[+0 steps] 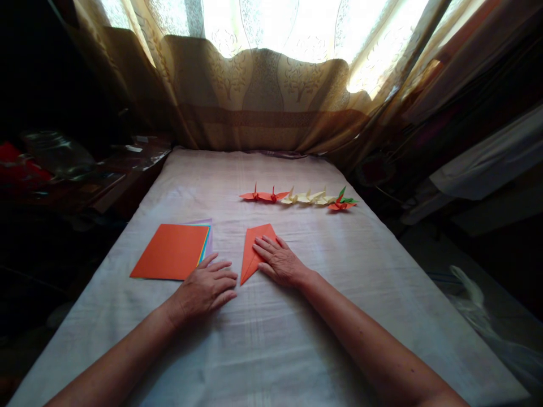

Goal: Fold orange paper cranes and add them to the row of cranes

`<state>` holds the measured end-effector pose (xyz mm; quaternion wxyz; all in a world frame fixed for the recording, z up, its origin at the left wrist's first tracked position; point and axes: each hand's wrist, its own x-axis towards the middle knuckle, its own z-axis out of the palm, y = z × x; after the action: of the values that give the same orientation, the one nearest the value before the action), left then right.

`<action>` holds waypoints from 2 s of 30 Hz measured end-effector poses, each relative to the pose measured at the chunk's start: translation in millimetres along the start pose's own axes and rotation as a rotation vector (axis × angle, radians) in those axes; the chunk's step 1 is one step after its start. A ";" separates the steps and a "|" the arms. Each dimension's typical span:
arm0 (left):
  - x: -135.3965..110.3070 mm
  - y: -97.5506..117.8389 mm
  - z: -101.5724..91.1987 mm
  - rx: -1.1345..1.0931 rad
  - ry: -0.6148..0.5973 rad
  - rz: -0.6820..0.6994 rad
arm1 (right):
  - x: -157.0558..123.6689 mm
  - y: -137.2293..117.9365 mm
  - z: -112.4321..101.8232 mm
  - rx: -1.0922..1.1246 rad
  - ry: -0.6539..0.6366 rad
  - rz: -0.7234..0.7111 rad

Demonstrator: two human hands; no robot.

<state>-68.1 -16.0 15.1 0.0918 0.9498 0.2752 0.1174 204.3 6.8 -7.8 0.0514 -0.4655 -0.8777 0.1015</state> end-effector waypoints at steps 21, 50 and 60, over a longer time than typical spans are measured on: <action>61.1 4.7 17.5 0.219 0.048 -0.143 | -12.1 20.0 -1.2 -0.005 0.429 0.159; 47.5 -21.9 -0.4 0.204 0.004 -0.038 | -45.2 33.3 7.1 -0.130 0.518 0.037; 63.0 16.5 20.2 0.069 0.158 -0.025 | -47.8 24.3 7.3 -0.101 0.456 0.101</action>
<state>-2.6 2.4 10.6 0.0384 0.9367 0.2971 0.1811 249.4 -20.4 -20.2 0.2198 -0.5215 -0.8231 -0.0476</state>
